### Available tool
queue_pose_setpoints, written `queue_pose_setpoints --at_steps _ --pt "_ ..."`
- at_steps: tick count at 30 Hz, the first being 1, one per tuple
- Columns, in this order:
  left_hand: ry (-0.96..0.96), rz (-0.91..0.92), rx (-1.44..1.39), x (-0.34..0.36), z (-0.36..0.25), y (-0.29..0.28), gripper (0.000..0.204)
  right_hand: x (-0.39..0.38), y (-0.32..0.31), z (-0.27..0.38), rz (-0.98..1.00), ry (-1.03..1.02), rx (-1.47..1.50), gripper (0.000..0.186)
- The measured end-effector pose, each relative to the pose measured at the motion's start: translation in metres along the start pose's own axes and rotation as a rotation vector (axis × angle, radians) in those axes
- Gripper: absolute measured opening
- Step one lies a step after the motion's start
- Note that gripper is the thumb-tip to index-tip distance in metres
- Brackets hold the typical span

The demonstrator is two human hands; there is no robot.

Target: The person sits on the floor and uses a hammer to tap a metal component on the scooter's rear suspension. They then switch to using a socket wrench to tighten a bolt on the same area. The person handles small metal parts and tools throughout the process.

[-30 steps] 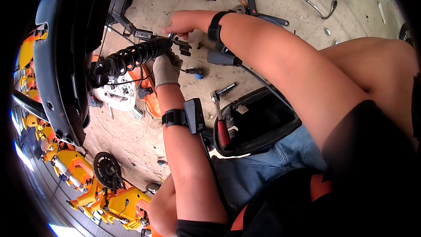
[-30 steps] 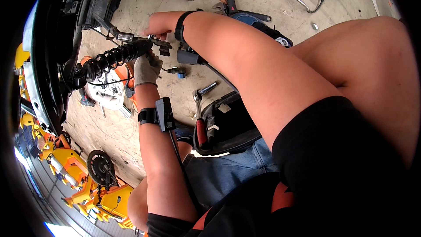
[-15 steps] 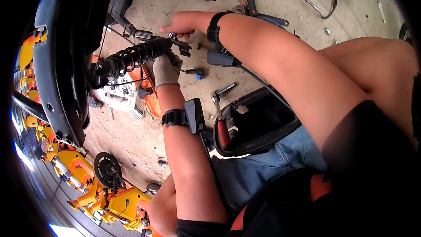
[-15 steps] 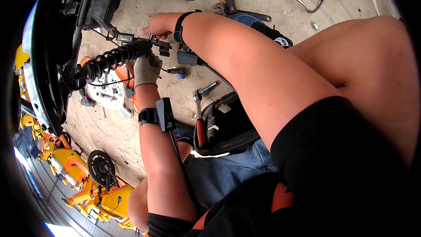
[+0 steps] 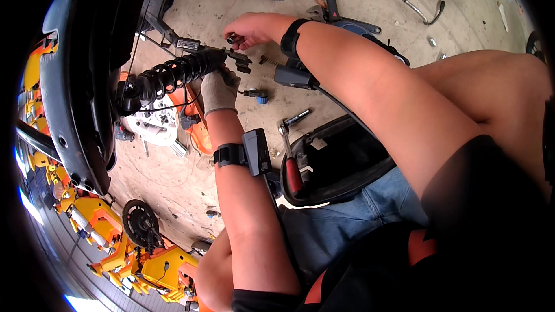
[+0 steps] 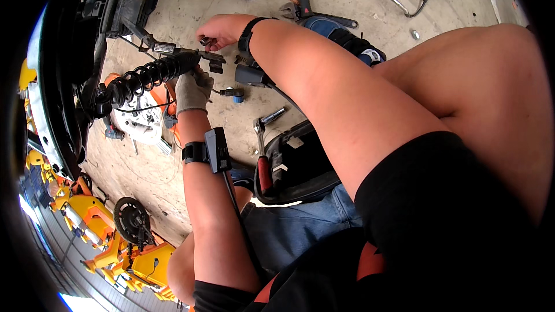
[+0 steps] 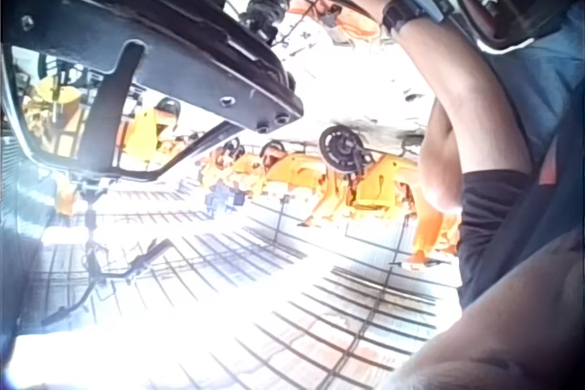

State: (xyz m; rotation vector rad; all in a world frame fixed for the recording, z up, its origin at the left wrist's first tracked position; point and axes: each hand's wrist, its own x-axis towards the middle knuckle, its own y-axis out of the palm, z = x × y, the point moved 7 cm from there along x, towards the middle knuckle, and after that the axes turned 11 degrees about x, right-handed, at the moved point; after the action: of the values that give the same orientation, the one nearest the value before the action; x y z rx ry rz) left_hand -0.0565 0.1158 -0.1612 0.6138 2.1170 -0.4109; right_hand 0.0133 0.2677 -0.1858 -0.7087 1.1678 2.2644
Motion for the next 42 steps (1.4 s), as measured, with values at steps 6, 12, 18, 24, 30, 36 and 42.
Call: queue_pose_setpoints --at_steps 6,12,18,24,30,36,42 --pt "0.030 -0.026 -0.009 -0.002 -0.002 -0.006 0.022 -0.005 -0.003 0.004 -0.033 -0.008 -0.002 0.017" --pt "0.065 0.084 -0.026 -0.003 0.000 -0.005 0.018 -0.005 -0.025 0.003 -0.097 -0.009 -0.061 0.017" --pt "0.129 0.054 0.047 -0.014 -0.006 -0.013 0.013 -0.009 -0.023 0.005 -0.145 -0.013 -0.103 0.018" --pt "0.150 0.040 0.031 -0.010 -0.008 -0.017 0.014 -0.003 -0.023 0.001 -0.159 -0.025 -0.204 0.018" --pt "0.037 0.065 -0.075 -0.005 -0.004 -0.007 0.019 -0.003 -0.024 -0.004 -0.171 -0.015 -0.475 0.020" --pt "-0.082 0.156 -0.201 0.018 0.012 -0.007 0.025 0.004 -0.016 -0.017 -0.163 -0.016 -0.505 0.021" --pt "0.029 0.021 0.026 0.005 -0.005 0.000 0.020 0.009 -0.024 -0.018 -0.199 0.002 -0.551 0.022"
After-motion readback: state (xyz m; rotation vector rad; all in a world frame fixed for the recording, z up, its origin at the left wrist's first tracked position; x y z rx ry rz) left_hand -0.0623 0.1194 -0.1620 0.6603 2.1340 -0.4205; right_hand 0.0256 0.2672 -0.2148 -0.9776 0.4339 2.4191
